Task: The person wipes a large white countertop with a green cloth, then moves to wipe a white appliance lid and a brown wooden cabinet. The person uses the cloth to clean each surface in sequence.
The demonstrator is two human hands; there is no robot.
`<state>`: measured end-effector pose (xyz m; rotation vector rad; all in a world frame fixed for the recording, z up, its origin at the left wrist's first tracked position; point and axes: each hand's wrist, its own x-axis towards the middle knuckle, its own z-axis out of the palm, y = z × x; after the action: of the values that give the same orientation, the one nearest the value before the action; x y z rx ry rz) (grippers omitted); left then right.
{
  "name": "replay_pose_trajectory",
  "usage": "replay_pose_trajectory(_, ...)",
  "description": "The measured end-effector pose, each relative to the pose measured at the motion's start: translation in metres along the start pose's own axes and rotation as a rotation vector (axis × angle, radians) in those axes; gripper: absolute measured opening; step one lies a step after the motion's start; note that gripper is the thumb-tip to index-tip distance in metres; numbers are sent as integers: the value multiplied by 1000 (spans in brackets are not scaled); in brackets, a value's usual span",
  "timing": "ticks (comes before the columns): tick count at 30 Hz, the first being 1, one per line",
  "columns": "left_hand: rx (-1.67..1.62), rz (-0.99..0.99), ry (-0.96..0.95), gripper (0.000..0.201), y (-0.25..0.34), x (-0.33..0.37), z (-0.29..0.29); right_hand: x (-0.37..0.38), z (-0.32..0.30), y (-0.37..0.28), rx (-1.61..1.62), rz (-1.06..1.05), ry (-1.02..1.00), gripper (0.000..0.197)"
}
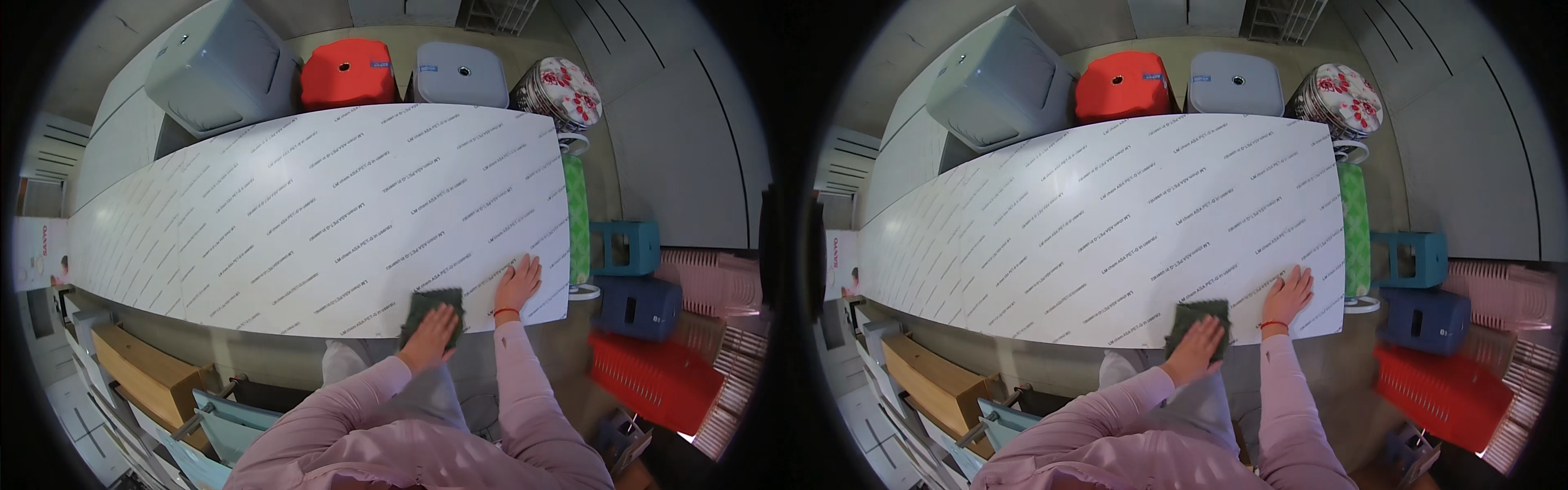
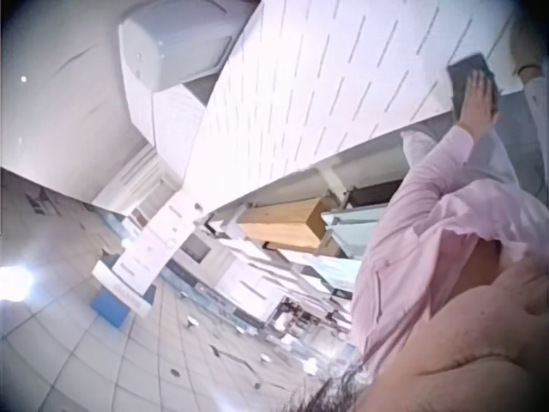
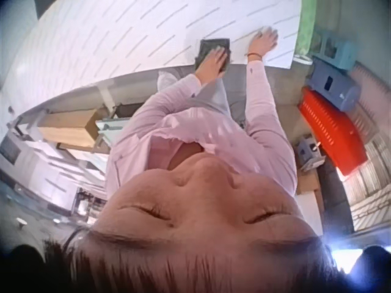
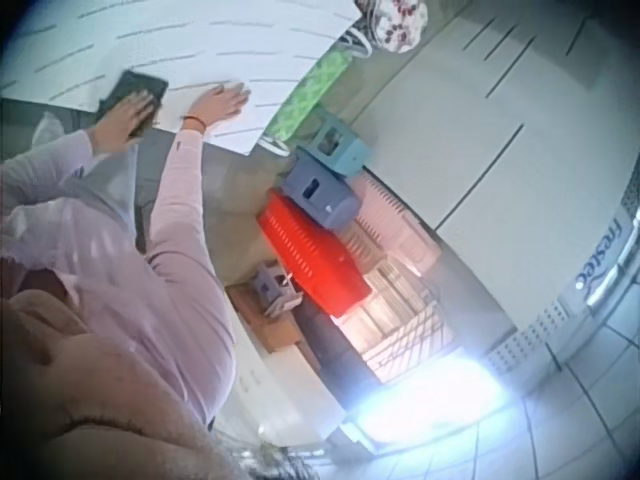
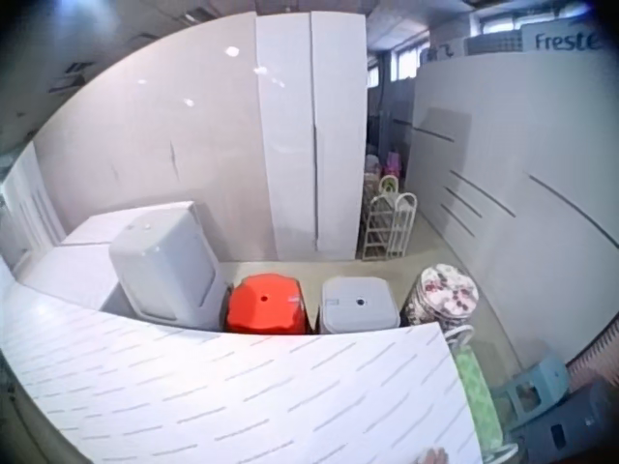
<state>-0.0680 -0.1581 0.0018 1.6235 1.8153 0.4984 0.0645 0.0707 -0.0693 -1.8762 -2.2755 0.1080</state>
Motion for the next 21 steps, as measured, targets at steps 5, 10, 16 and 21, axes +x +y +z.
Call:
replay_pose_trajectory(5,239,326,-42,71,-63,21,-23,-2,-11,-9,32,23,-38,53)
replay_pose_trajectory(10,405,-272,490,68,-173,98,-138,-1,-18,-10,28,41,-45,54)
replay_pose_trajectory(16,491,-720,873,66,-171,148,-129,-1,-20,-22,11,17,-46,54)
replay_pose_trajectory(21,158,-116,130,87,0,118,-24,0,-20,-14,-23,48,-59,57)
